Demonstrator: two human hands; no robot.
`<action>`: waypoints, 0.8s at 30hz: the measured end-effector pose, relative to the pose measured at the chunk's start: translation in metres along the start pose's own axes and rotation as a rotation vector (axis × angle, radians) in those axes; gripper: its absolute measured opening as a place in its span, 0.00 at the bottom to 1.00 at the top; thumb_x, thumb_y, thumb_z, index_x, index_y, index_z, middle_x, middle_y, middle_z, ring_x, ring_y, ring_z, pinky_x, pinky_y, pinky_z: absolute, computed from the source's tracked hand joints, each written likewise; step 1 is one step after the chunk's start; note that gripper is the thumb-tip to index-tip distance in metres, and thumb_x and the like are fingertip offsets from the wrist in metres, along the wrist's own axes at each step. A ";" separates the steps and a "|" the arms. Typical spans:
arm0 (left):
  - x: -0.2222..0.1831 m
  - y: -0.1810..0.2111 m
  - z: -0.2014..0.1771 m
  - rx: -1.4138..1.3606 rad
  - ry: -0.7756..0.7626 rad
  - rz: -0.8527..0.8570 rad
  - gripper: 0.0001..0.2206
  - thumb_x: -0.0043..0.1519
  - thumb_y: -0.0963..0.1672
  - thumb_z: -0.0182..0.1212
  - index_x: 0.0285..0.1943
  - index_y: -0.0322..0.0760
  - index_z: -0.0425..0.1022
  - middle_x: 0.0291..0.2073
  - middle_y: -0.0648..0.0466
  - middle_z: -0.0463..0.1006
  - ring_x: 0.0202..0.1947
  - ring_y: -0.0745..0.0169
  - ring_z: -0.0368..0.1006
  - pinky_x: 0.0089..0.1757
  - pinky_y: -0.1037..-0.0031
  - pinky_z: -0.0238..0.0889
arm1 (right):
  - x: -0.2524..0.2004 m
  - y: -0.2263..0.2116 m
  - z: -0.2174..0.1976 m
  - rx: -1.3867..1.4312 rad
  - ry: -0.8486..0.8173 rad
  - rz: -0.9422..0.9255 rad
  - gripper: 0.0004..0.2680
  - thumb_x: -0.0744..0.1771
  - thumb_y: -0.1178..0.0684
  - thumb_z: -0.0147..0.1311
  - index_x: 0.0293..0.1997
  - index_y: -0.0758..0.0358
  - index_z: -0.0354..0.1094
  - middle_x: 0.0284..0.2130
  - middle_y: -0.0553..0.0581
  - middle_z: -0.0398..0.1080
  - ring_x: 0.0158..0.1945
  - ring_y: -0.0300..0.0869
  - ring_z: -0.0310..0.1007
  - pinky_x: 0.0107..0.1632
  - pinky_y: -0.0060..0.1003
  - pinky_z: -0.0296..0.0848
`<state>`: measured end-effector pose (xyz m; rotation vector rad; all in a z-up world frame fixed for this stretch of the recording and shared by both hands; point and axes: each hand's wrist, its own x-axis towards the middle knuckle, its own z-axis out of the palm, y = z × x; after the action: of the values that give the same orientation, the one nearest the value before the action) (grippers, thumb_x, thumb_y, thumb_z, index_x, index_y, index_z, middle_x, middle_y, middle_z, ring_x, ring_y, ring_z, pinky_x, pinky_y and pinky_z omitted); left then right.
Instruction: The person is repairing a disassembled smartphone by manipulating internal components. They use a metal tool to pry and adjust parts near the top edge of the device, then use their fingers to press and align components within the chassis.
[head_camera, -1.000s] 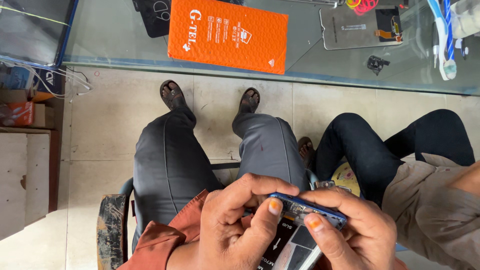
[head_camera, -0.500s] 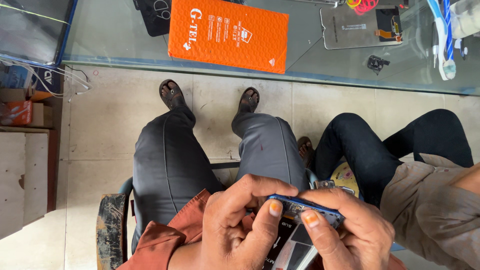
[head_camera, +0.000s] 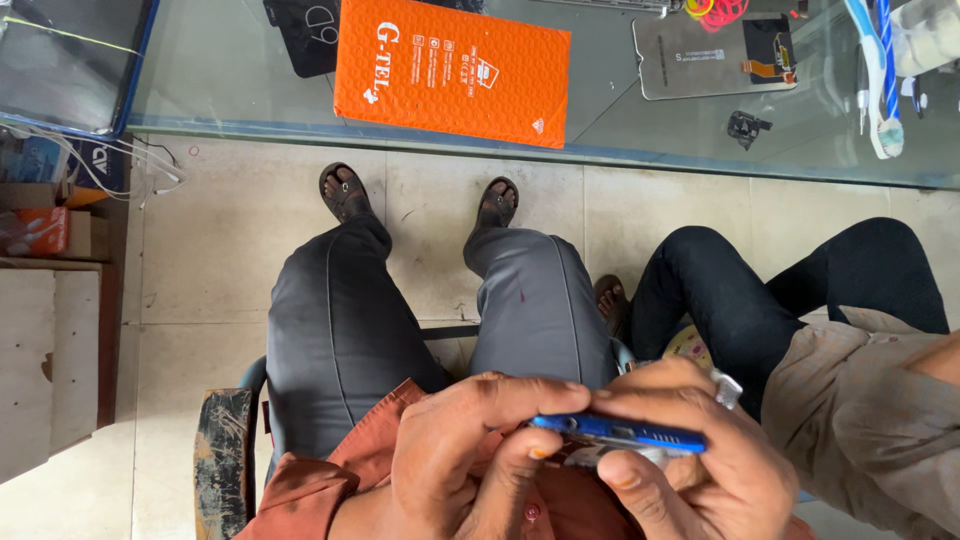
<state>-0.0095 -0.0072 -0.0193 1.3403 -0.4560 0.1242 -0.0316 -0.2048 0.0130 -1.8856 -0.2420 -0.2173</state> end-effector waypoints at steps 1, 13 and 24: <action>0.000 0.000 0.000 0.030 -0.001 0.024 0.08 0.72 0.39 0.60 0.56 0.26 0.75 0.48 0.44 0.84 0.45 0.57 0.86 0.45 0.76 0.79 | 0.000 -0.002 0.000 -0.044 0.009 0.003 0.12 0.65 0.53 0.65 0.46 0.72 0.73 0.39 0.64 0.77 0.41 0.39 0.77 0.45 0.31 0.74; 0.004 0.001 -0.004 0.030 -0.092 0.109 0.10 0.68 0.34 0.58 0.56 0.34 0.74 0.50 0.47 0.83 0.52 0.56 0.83 0.55 0.69 0.78 | 0.008 0.001 -0.020 -0.193 -0.189 -0.197 0.13 0.62 0.56 0.68 0.48 0.57 0.71 0.41 0.52 0.74 0.44 0.41 0.80 0.49 0.36 0.80; 0.006 0.003 -0.002 0.023 -0.050 0.101 0.08 0.69 0.35 0.58 0.53 0.35 0.75 0.50 0.46 0.83 0.54 0.54 0.83 0.61 0.61 0.75 | 0.014 -0.013 -0.012 -0.247 -0.165 -0.167 0.12 0.61 0.57 0.68 0.46 0.58 0.73 0.41 0.53 0.74 0.47 0.42 0.81 0.52 0.40 0.77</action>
<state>-0.0048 -0.0050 -0.0145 1.3458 -0.5660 0.1804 -0.0218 -0.2113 0.0322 -2.1322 -0.5061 -0.2122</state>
